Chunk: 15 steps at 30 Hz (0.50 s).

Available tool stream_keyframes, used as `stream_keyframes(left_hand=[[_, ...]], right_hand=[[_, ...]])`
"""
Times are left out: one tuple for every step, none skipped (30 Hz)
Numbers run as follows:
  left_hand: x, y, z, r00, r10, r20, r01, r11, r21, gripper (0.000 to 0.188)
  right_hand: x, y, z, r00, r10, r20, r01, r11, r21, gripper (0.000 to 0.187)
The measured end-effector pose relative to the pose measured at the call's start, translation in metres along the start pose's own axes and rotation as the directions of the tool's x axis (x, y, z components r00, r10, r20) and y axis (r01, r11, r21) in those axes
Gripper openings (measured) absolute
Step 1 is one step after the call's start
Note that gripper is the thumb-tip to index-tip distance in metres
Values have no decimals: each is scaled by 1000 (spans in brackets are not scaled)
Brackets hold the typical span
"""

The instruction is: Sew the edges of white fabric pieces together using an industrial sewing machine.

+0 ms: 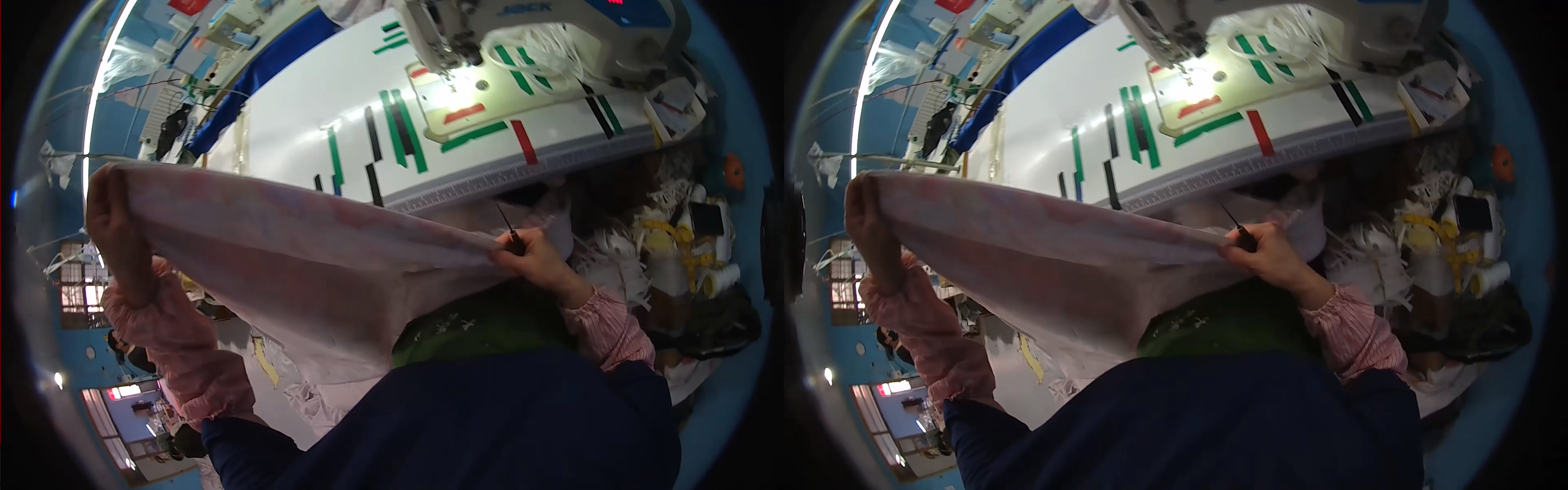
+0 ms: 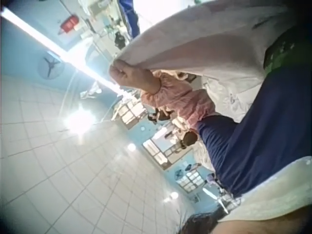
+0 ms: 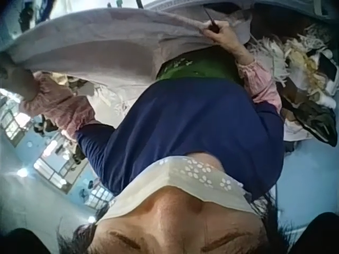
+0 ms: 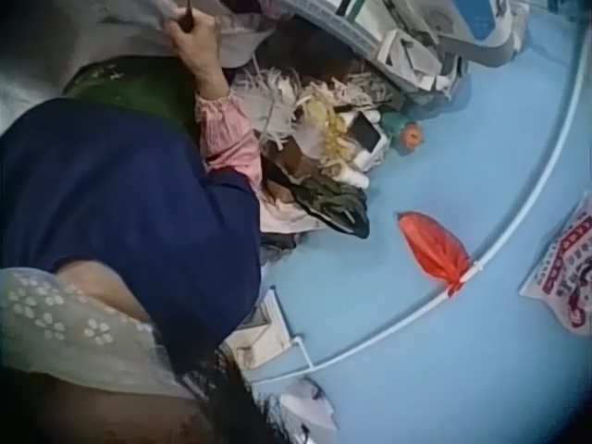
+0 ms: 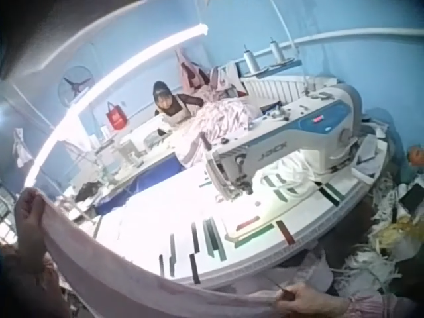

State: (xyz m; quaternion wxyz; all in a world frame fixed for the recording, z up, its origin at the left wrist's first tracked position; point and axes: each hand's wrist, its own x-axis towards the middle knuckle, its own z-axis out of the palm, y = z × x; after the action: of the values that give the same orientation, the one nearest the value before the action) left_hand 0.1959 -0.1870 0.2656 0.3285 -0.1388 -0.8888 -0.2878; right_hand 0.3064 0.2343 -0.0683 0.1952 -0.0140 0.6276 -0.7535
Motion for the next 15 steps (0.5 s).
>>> stream_keyframes(left_hand=[[0,-4,-3,1000,-24,-14,25,999,40,21],[-2,-7,-5,999,-42,-28,44,996,82,22],[-6,-10,-6,998,-58,-7,58,998,28,23],[-12,-11,-6,996,-83,-33,84,996,40,23],[-19,-11,-5,995,-85,-53,87,995,47,22],[-25,-9,-5,992,-67,-105,72,996,43,22],[-37,-7,-2,989,24,-147,-5,991,131,21],[-50,-3,0,966,-57,-251,74,995,61,20],[-61,3,0,915,-225,-336,175,969,-173,19],[-72,9,-1,917,-136,-376,106,989,-99,18],[-77,18,-8,898,439,-44,-317,711,628,18],[-83,23,-10,933,98,-346,-48,987,151,17],[-83,33,-21,924,307,-228,-191,887,421,19],[-83,42,-32,892,443,-94,-303,739,602,20],[-82,50,-44,881,472,-29,-342,680,649,22]], right_hand=[[-7,5,-5,1000,3,-12,-4,996,-92,8],[-14,8,-10,997,58,-52,-68,972,-225,6],[-21,10,-11,997,-34,-68,17,974,-228,5],[-27,11,-12,996,-67,-65,53,978,-204,5],[-33,10,-14,929,-348,-128,269,871,-412,10],[-40,9,-18,816,-564,-126,379,687,-620,15],[-50,7,-22,700,-706,-108,410,522,-748,31],[-61,6,-27,662,-740,-115,434,504,-747,31],[-72,7,-31,594,-796,-116,394,413,-821,32],[-83,9,-34,533,-837,-121,326,336,-884,34],[-89,15,-34,585,-805,-94,375,371,-849,32],[-90,23,-32,615,-783,-97,355,384,-852,32],[-88,32,-29,652,-752,-100,410,461,-787,32],[-84,40,-27,678,-729,-90,468,523,-712,31],[-81,46,-25,680,-731,-67,472,505,-723,28]])
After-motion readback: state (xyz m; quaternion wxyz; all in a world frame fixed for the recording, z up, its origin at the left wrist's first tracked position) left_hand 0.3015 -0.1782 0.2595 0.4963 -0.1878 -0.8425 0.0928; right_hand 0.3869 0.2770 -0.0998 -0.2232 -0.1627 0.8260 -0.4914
